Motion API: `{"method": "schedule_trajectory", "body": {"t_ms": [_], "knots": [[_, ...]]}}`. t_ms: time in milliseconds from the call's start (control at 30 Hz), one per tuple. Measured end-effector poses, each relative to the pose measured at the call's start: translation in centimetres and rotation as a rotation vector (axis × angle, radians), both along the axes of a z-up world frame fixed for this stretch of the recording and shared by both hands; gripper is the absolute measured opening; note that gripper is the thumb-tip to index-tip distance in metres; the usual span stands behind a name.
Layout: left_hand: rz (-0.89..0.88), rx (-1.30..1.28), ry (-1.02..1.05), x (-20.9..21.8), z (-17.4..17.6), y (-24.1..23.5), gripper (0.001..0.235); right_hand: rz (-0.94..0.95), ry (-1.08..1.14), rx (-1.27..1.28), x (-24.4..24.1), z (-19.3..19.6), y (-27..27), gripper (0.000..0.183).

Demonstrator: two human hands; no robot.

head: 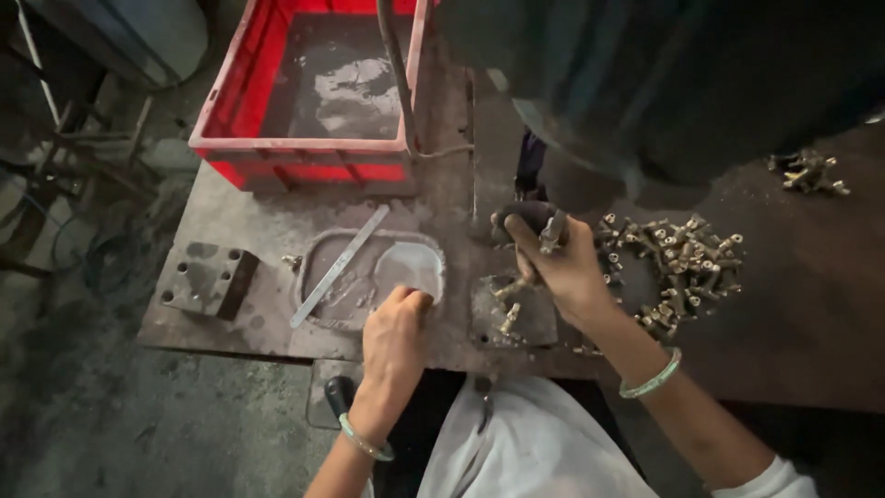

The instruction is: The person drills brass fittings one at a time on a bench drill press, holding each fitting in a jig under the spinning bit, then dips the drilled fitting into a red crate of water and places it on the table with the finished parts. They repeat this cycle continuously across the workbench.

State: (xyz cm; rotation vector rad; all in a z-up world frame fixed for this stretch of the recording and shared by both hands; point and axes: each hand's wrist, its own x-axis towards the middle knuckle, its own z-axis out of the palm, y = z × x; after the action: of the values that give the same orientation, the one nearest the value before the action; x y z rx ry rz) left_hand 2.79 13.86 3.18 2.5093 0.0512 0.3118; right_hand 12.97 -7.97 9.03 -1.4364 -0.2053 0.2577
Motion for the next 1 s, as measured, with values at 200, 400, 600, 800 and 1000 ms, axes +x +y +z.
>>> {"method": "schedule_trajectory", "body": {"t_ms": [200,400,600,800,1000], "knots": [[0.110,-0.842,0.137,0.1,-2.6,3.5,0.020,-0.164,-0.046,0.021,-1.1,-0.7,1.3,0.025],[0.077,-1.199,0.211,-3.4,-2.5,-1.2,0.019,-0.216,-0.076,0.070,-1.2,-1.8,1.8,0.024],[0.065,-0.799,-0.081,-5.7,-2.6,-7.9,0.016,-0.086,-0.090,0.081,-0.9,-1.0,1.0,0.025],[0.035,-0.577,-0.148,-4.6,-2.8,-9.3,0.017,-0.115,-0.050,0.120,-0.7,-2.1,1.1,0.026],[-0.034,-0.577,-0.181,-3.2,-1.9,-10.3,0.014,-0.122,-0.037,0.028,-0.2,-2.0,0.7,0.022]]}}
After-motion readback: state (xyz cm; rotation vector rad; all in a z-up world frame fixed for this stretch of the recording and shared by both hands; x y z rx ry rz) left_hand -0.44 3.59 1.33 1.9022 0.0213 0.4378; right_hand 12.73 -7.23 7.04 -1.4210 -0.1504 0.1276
